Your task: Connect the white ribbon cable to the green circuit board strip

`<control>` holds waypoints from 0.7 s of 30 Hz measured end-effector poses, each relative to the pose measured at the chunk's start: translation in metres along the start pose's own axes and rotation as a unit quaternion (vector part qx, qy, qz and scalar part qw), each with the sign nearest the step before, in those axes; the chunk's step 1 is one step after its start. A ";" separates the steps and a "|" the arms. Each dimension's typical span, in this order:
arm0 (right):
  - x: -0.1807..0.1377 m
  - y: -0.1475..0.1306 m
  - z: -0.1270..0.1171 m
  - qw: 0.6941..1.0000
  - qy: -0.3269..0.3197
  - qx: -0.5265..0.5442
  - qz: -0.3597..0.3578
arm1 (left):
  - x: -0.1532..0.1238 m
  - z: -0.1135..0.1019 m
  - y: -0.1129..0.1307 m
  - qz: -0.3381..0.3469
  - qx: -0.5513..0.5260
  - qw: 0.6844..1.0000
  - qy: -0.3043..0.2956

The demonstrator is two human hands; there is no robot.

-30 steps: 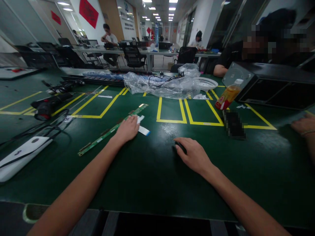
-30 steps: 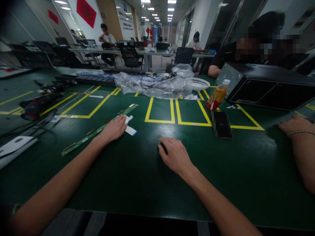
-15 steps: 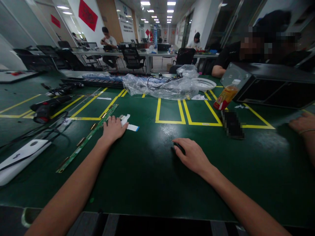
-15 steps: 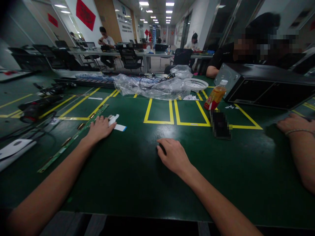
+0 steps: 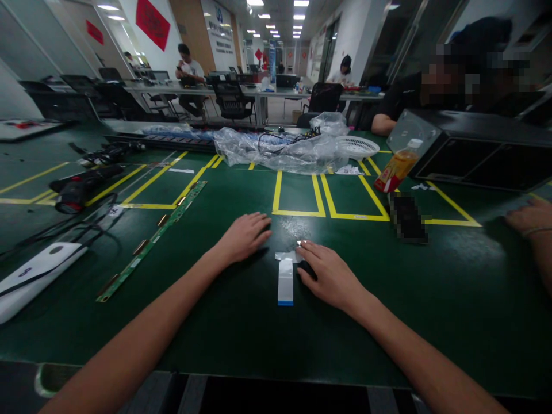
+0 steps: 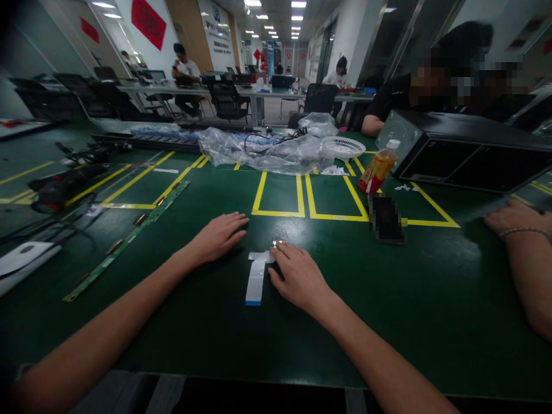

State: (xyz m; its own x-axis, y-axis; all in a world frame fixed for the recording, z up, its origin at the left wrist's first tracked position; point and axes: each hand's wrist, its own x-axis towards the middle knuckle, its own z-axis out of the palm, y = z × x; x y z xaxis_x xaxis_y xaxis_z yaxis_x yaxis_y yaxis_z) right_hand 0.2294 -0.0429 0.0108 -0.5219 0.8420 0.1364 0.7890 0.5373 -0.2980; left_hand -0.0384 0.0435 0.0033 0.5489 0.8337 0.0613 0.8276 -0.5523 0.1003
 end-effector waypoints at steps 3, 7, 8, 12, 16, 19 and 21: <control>-0.002 0.001 -0.002 1.000 0.014 -0.004 0.011 | -0.009 -0.004 -0.052 -0.223 0.072 0.972 0.030; -0.003 0.001 -0.003 0.999 0.022 -0.014 0.030 | -0.028 -0.007 -0.101 -0.428 0.070 0.901 0.017; -0.002 0.001 -0.004 0.999 0.018 -0.016 0.033 | -0.031 -0.008 -0.108 -0.450 0.058 0.891 0.015; -0.002 0.001 -0.005 0.999 -0.004 -0.023 0.030 | -0.034 -0.008 -0.122 -0.475 0.032 0.879 0.015; -0.002 0.001 -0.006 0.999 -0.014 -0.022 0.024 | -0.025 -0.004 -0.113 -0.383 0.022 0.923 0.022; -0.002 0.000 -0.007 0.999 -0.021 -0.021 0.024 | -0.014 0.001 -0.080 -0.266 -0.004 0.964 0.002; -0.001 -0.001 -0.006 0.999 -0.025 -0.021 0.019 | -0.007 0.005 -0.045 -0.162 -0.028 0.986 -0.023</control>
State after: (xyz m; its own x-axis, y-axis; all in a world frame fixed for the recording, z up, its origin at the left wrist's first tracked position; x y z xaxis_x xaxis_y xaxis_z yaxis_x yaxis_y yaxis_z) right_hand 0.2314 -0.0444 0.0169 -0.5057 0.8592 0.0780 0.8209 0.5070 -0.2626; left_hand -0.0792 0.0625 -0.0065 0.2632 0.9643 -0.0281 0.9532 -0.2554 0.1619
